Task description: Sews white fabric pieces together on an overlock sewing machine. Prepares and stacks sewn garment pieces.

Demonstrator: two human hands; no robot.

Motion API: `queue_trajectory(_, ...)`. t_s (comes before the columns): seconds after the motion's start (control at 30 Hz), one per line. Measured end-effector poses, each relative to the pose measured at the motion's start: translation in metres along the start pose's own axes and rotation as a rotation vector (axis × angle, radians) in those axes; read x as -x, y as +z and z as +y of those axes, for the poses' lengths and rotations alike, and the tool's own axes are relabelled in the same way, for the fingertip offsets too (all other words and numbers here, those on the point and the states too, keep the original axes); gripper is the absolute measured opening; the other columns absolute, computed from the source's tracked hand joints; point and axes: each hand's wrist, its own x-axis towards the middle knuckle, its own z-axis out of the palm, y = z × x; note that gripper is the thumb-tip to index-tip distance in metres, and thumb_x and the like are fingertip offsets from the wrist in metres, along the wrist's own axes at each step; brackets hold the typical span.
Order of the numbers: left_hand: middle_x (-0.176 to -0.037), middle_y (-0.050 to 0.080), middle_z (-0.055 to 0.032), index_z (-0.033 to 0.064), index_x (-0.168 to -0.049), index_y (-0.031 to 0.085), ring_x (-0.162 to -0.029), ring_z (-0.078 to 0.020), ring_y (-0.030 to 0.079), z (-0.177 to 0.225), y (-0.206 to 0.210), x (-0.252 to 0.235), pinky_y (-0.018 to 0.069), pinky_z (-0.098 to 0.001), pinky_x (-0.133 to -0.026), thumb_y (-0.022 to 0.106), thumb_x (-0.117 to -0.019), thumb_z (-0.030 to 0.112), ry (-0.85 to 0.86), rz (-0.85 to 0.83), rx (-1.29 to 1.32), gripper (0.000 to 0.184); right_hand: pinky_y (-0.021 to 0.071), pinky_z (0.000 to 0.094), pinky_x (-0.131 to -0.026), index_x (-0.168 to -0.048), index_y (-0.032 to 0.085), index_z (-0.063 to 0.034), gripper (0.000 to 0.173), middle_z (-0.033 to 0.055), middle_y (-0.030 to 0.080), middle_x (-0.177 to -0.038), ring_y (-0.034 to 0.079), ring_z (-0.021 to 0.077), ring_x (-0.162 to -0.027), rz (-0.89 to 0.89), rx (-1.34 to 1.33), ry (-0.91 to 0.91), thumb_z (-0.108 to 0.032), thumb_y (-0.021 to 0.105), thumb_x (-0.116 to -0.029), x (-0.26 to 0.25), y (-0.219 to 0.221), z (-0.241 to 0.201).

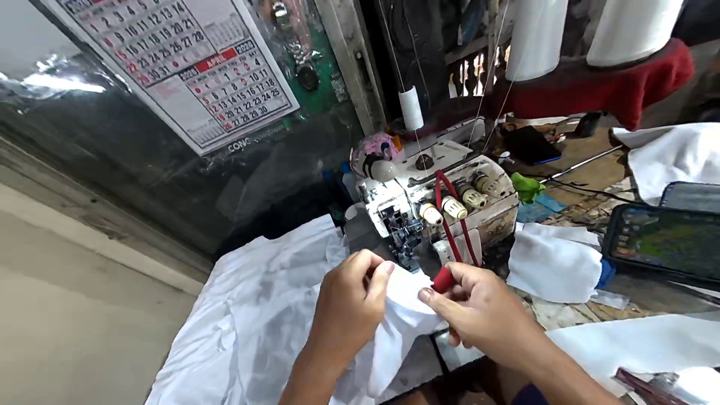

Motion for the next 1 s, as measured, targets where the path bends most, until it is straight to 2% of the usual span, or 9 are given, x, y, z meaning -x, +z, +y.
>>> queue_trajectory(0.13, -0.063, 0.056, 0.0076, 0.0236, -0.079, 0.062, -0.057, -0.0096, 0.056, -0.005, 0.009, -0.025, 0.0503, -0.0361, -0.054, 0.065, -0.0952, 0.045, -0.147, -0.104, -0.268, 0.027, 0.0587, 0.0349, -0.042, -0.103, 0.064, -0.0088, 0.028, 0.0091, 0.071, -0.073, 0.067, 0.0226, -0.05, 0.105, -0.199, 0.012, -0.027, 0.08, -0.0892, -0.01, 0.005, 0.012)
queue_trajectory(0.3, -0.069, 0.06, -0.0054, 0.0121, -0.077, 0.062, -0.066, -0.0254, 0.063, -0.001, 0.032, -0.044, 0.0517, -0.0503, -0.058, 0.065, -0.0923, 0.027, -0.152, 0.084, -0.393, 0.021, 0.0631, 0.0387, -0.046, -0.105, 0.062, -0.0088, 0.022, 0.0112, 0.07, -0.073, 0.07, 0.0264, -0.054, 0.225, -0.304, -0.022, -0.021, 0.076, -0.0932, -0.023, 0.023, 0.008)
queue_trajectory(0.43, -0.083, 0.062, 0.0075, 0.0224, -0.099, 0.065, -0.07, -0.0097, 0.062, -0.022, 0.018, -0.022, 0.0561, -0.0376, -0.061, 0.063, -0.0938, 0.046, 0.006, 0.067, -0.329, 0.024, 0.0662, 0.0413, -0.051, -0.111, 0.06, -0.0088, 0.029, 0.0114, 0.072, -0.085, 0.073, 0.0273, -0.06, 0.109, -0.29, 0.026, -0.022, 0.078, -0.0917, -0.018, 0.015, 0.008)
queue_trajectory(0.53, -0.105, 0.061, 0.0075, 0.0237, -0.108, 0.071, -0.091, -0.0053, 0.062, -0.031, 0.01, -0.017, 0.0579, -0.029, -0.073, 0.061, -0.0983, 0.033, 0.226, 0.022, -0.21, 0.016, 0.064, 0.0399, -0.049, -0.107, 0.061, -0.0089, 0.026, 0.0114, 0.07, -0.077, 0.071, 0.0263, -0.057, 0.085, -0.308, 0.025, -0.023, 0.076, -0.092, -0.024, 0.016, 0.013)
queue_trajectory(0.63, -0.113, 0.061, 0.011, 0.0308, -0.112, 0.075, -0.102, -0.0036, 0.061, -0.031, -0.01, -0.028, 0.057, -0.027, -0.081, 0.056, -0.099, 0.028, 0.307, -0.221, -0.123, 0.023, 0.0554, 0.0329, -0.043, -0.103, 0.062, -0.0134, 0.025, 0.0046, 0.063, -0.066, 0.061, 0.0182, -0.049, 0.141, -0.179, -0.116, -0.032, 0.074, -0.092, -0.029, 0.018, 0.022)
queue_trajectory(0.73, -0.112, 0.061, 0.0135, 0.0335, -0.111, 0.073, -0.1, -0.0002, 0.061, -0.026, -0.028, -0.041, 0.0576, -0.0241, -0.08, 0.065, -0.0941, 0.036, 0.334, -0.34, -0.14, 0.019, 0.0477, 0.0255, -0.046, -0.107, 0.061, -0.0204, 0.026, -0.0048, 0.06, -0.067, 0.055, 0.0098, -0.052, 0.225, 0.027, -0.257, -0.037, 0.073, -0.0918, -0.031, 0.016, 0.024)
queue_trajectory(0.8, -0.102, 0.059, 0.0125, 0.0322, -0.105, 0.074, -0.09, 0.0003, 0.059, -0.021, -0.031, -0.049, 0.0547, -0.0217, -0.073, 0.068, -0.0936, 0.038, 0.36, -0.325, -0.172, 0.014, 0.0521, 0.0249, -0.05, -0.111, 0.06, -0.0242, 0.023, -0.0086, 0.063, -0.077, 0.059, 0.0067, -0.058, 0.231, 0.141, -0.319, -0.033, 0.07, -0.0915, -0.031, 0.013, 0.016)
queue_trajectory(0.9, -0.094, 0.058, 0.0114, 0.0294, -0.102, 0.076, -0.085, -0.0002, 0.057, -0.017, -0.033, -0.054, 0.0523, -0.0201, -0.071, 0.064, -0.0982, 0.035, 0.368, -0.321, -0.159, 0.014, 0.0624, 0.0315, -0.052, -0.116, 0.058, -0.0217, 0.023, -0.0029, 0.069, -0.09, 0.068, 0.0133, -0.061, 0.011, 0.109, -0.313, -0.015, 0.063, -0.0943, -0.031, 0.006, -0.004)
queue_trajectory(1.0, -0.096, 0.059, 0.0102, 0.027, -0.103, 0.074, -0.087, -0.0015, 0.058, -0.019, -0.03, -0.05, 0.0533, -0.0219, -0.072, 0.062, -0.099, 0.033, 0.361, -0.369, -0.095, 0.014, 0.0647, 0.0334, -0.054, -0.116, 0.059, -0.02, 0.021, 0.0008, 0.072, -0.096, 0.07, 0.0179, -0.061, -0.172, 0.044, -0.217, -0.023, 0.069, -0.0975, -0.03, 0.001, -0.019)
